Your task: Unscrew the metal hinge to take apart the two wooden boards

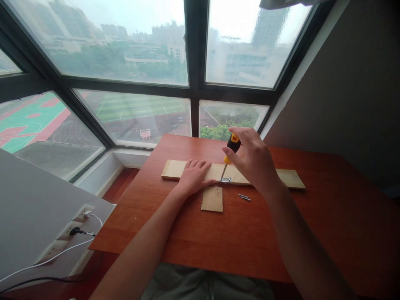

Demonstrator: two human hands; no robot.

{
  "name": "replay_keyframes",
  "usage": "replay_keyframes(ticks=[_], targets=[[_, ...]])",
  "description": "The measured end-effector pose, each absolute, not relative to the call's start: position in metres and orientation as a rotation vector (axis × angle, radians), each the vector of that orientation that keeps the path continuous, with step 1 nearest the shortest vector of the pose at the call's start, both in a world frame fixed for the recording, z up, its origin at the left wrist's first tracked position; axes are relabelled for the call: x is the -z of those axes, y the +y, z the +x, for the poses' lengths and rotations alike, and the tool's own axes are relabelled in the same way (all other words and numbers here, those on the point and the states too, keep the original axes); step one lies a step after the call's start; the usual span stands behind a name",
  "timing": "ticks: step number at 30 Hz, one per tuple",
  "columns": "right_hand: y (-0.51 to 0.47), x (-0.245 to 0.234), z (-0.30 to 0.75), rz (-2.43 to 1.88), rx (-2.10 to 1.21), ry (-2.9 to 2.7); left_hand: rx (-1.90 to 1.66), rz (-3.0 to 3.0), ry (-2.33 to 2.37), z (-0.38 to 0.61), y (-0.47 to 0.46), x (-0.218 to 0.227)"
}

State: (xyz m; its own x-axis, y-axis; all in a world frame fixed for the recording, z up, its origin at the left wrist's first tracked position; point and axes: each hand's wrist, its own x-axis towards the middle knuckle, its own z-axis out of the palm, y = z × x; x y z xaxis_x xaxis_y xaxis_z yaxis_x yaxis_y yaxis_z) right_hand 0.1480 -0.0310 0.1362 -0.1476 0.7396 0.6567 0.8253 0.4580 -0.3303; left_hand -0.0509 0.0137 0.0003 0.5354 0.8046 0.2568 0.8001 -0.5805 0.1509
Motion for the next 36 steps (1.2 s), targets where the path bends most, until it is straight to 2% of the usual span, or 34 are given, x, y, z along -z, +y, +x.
replay_keyframes(ticks=[36], targets=[[-0.0311,-0.1351,0.1507,-1.295,0.069,-1.95,-0.473,2.739,1.434,-0.0507,0.0144,0.001]])
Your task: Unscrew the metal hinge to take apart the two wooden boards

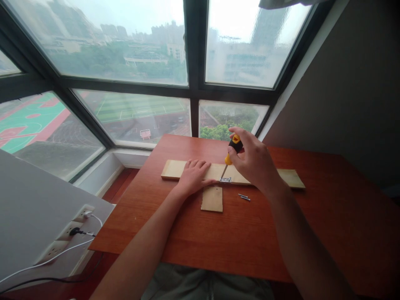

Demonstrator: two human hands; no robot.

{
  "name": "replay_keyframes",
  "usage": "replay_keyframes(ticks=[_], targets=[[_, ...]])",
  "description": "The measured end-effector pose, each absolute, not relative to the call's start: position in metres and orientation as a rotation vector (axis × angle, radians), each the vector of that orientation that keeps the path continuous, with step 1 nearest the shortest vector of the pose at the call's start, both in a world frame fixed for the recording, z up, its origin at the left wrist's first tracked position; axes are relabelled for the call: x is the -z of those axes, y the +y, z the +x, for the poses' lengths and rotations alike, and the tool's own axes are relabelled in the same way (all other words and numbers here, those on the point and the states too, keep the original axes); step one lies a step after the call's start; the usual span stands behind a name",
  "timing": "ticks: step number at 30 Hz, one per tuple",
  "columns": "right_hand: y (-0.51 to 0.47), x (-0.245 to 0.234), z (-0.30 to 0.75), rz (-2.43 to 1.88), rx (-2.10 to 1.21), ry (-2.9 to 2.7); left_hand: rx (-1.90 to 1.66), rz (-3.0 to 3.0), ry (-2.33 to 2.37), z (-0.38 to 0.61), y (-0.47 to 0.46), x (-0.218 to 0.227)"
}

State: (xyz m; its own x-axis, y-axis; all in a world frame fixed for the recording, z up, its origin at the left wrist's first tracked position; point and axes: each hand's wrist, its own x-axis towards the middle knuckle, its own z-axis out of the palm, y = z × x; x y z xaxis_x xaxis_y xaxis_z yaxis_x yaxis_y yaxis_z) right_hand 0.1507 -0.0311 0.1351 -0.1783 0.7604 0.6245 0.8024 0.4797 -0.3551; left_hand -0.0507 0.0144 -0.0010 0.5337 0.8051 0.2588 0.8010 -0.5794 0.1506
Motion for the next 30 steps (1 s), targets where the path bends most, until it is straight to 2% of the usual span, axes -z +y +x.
replay_keyframes(ticks=[30], targets=[[-0.0348,-0.1361,0.1474,-1.322,-0.011,-1.99,-0.471,2.747,1.429,-0.0516,0.0151,0.0012]])
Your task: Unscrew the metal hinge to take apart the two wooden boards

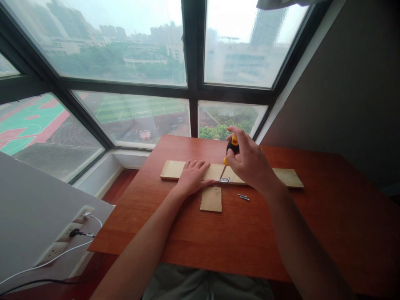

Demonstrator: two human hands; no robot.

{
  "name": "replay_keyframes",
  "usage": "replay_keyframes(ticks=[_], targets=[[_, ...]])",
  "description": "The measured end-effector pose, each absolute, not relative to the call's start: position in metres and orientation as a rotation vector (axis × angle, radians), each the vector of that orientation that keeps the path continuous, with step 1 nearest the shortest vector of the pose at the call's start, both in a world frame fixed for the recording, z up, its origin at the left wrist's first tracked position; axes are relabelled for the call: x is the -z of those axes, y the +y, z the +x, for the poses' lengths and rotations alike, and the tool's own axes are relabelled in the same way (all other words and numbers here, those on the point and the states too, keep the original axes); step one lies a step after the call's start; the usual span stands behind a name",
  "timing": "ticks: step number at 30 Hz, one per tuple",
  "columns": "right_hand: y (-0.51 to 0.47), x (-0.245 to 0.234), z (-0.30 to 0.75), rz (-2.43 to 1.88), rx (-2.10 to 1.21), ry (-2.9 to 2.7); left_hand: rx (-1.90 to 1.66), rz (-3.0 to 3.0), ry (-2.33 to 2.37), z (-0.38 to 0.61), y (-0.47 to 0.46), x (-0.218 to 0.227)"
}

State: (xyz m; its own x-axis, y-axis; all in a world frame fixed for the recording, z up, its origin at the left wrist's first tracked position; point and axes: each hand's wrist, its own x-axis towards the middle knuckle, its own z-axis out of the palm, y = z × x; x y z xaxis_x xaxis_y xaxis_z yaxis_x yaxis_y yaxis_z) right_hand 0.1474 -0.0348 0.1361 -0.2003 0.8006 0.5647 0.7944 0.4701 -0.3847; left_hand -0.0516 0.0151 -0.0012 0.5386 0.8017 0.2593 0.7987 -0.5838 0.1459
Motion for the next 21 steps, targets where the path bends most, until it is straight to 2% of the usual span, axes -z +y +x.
replay_keyframes(ticks=[9,15,21], targets=[[-0.0342,-0.1378,0.1451,-1.431,0.149,-1.925,-0.465,2.762,1.435,-0.0513,0.0153,0.0018],[-0.0344,-0.1351,0.1444,-1.261,0.031,-1.92,-0.473,2.75,1.423,-0.0514,0.0164,0.0017],[-0.033,-0.1435,0.1406,-1.541,0.191,-1.945,-0.464,2.744,1.424,-0.051,0.0151,0.0008]])
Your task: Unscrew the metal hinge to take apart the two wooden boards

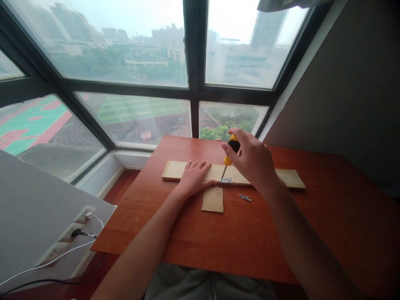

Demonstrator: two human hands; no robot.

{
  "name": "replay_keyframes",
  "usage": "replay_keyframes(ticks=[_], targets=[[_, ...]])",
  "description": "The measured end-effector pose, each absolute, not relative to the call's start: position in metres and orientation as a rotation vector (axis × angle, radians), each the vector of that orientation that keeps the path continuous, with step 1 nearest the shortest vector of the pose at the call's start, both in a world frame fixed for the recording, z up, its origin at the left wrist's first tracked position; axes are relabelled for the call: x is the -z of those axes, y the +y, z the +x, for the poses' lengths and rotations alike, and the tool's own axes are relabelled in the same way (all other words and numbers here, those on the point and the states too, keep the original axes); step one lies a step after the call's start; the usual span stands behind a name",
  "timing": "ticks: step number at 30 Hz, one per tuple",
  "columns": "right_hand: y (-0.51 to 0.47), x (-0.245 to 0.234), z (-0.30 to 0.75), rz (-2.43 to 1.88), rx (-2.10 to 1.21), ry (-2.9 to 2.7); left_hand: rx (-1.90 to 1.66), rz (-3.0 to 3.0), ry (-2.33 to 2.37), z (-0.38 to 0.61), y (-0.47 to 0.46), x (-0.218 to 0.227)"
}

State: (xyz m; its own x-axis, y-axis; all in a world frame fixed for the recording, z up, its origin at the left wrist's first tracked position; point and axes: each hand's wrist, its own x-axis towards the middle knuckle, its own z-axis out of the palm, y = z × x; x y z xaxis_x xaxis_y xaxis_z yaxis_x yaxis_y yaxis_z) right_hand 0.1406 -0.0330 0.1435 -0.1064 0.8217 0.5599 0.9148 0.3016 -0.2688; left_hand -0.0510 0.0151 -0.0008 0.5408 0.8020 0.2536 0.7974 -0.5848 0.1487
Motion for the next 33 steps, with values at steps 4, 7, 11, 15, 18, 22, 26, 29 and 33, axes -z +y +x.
replay_keyframes(ticks=[4,7,11,15,18,22,26,29,33], targets=[[-0.029,-0.154,0.141,-1.508,0.183,-2.087,-0.445,2.745,1.43,-0.051,0.015,0.0],[-0.028,-0.161,0.142,-1.535,0.224,-2.143,-0.434,2.75,1.431,-0.051,0.015,0.0],[-0.022,-0.168,0.145,-1.553,0.284,-2.167,-0.432,2.76,1.434,-0.051,0.016,0.0],[-0.011,-0.177,0.149,-1.465,0.156,-2.264,-0.441,2.757,1.432,-0.052,0.016,0.001],[-0.005,-0.185,0.155,-1.452,0.063,-2.34,-0.437,2.753,1.426,-0.052,0.016,0.0],[-0.001,-0.194,0.161,-1.503,0.04,-2.429,-0.439,2.751,1.428,-0.051,0.016,-0.001],[-0.001,-0.196,0.162,-1.637,0.304,-2.455,-0.431,2.748,1.425,-0.051,0.016,-0.001],[-0.001,-0.193,0.162,-1.729,0.469,-2.401,-0.43,2.747,1.426,-0.051,0.016,0.0],[0.0,-0.191,0.161,-1.775,0.531,-2.345,-0.431,2.75,1.424,-0.051,0.016,0.0]])
